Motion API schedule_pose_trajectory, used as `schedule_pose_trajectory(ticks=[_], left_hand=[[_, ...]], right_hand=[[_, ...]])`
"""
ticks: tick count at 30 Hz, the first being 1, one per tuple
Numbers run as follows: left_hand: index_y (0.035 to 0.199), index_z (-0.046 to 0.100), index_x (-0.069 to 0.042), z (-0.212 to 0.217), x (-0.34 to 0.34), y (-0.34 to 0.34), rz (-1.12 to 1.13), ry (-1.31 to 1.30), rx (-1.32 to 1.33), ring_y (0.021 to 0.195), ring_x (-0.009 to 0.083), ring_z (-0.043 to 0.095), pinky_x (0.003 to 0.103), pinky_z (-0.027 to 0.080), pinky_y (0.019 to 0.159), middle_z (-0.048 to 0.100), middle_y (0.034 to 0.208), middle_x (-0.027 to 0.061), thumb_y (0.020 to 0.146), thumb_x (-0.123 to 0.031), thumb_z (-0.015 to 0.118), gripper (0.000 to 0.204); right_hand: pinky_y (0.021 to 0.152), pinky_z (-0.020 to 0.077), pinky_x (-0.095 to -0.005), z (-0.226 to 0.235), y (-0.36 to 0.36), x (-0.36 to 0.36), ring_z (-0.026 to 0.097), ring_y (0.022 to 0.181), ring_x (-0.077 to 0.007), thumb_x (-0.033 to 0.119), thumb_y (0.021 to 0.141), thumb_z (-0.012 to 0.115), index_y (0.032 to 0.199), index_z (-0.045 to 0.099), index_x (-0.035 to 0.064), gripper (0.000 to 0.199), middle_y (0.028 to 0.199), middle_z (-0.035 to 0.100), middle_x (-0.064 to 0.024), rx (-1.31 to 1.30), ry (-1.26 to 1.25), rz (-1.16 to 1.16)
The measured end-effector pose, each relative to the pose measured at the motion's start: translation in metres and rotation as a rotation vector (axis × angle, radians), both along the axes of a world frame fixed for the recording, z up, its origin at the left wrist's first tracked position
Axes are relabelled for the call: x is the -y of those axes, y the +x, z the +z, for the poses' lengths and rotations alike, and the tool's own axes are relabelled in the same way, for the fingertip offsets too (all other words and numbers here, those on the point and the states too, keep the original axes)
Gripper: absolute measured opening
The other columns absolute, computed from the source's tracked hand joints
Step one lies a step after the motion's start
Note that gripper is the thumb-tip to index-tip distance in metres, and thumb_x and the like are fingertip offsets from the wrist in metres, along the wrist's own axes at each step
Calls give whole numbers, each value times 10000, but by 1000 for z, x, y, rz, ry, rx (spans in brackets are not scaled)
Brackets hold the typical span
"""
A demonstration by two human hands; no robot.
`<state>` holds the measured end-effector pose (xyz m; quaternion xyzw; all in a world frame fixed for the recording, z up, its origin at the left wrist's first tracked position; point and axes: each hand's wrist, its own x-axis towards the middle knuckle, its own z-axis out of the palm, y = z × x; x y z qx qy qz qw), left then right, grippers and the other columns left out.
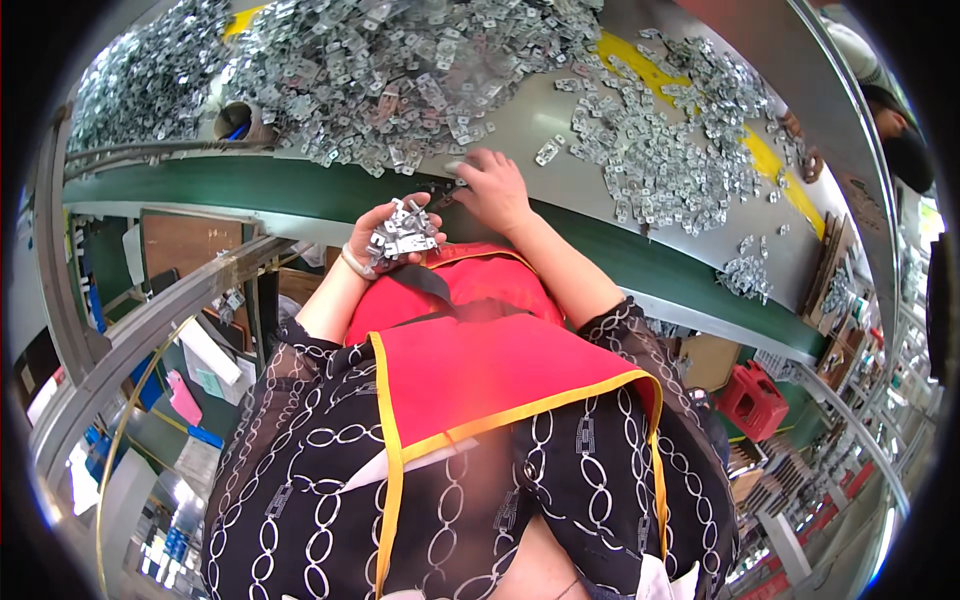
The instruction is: Sorting small metal electronics components on a production line from a large pile.
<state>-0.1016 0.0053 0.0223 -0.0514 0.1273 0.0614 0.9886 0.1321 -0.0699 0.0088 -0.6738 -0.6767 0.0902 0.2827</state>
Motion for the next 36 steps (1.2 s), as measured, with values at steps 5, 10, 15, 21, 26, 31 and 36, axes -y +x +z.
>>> schedule_pose_trajectory(ticks=[5, 10, 15, 21, 26, 31, 36], left_hand=[[1368, 449, -84, -3, 1, -9, 30, 57, 0, 1158, 451, 534, 438, 591, 700, 531, 1251, 259, 938, -332, 571, 511], [1349, 475, -78, -8, 1, -5, 43, 25, 47, 1151, 455, 536, 434, 592, 698, 534, 1254, 261, 939, -329, 568, 489], [1332, 490, -70, -11, 0, -9, 73, -18, 77, 1111, 446, 565, 433, 591, 673, 550, 1223, 258, 912, -328, 599, 505], [1337, 493, -67, 0, 3, -28, 108, 39, 60, 1119, 439, 557, 409, 576, 655, 552, 1231, 249, 931, -332, 575, 492], [1331, 492, -60, 1, 9, -41, 158, 47, 83, 1142, 433, 545, 409, 575, 663, 548, 1242, 249, 935, -336, 569, 489], [1321, 493, -48, -3, 7, -33, 129, 56, 92, 1130, 435, 554, 407, 582, 660, 559, 1224, 254, 936, -339, 566, 489], [1323, 489, -41, -6, 3, -19, 79, 28, 90, 1119, 445, 563, 410, 594, 660, 565, 1210, 259, 936, -335, 564, 492]], right_hand=[[794, 471, -415, -14, 32, 14, 572, 993, -304, 135, 704, 700, 910, 660, 153, 210, 1081, 612, -70, 48, -2, -25], [819, 465, -431, 11, 56, 59, 581, 986, -304, 90, 759, 648, 891, 671, 123, 139, 1097, 630, -73, 190, 88, -271], [717, 508, -422, 11, 24, 62, 637, 837, -310, 63, 785, 626, 935, 652, 91, 155, 1027, 650, -108, -141, 16, -22], [660, 515, -412, -25, -17, 25, 637, 757, -292, 59, 782, 610, 965, 610, 128, 196, 1024, 618, -101, -38, -80, 210], [602, 501, -421, -44, -17, 30, 615, 707, -305, 50, 769, 594, 903, 572, 116, 151, 911, 588, -111, -15, -198, 222], [612, 496, -433, -14, 7, 53, 606, 717, -333, 40, 756, 604, 851, 583, 107, 118, 858, 592, -124, -161, -25, -37], [715, 493, -425, 5, 67, 89, 597, 855, -336, 27, 747, 627, 854, 606, 56, 113, 962, 612, -113, 3, 64, -426]])
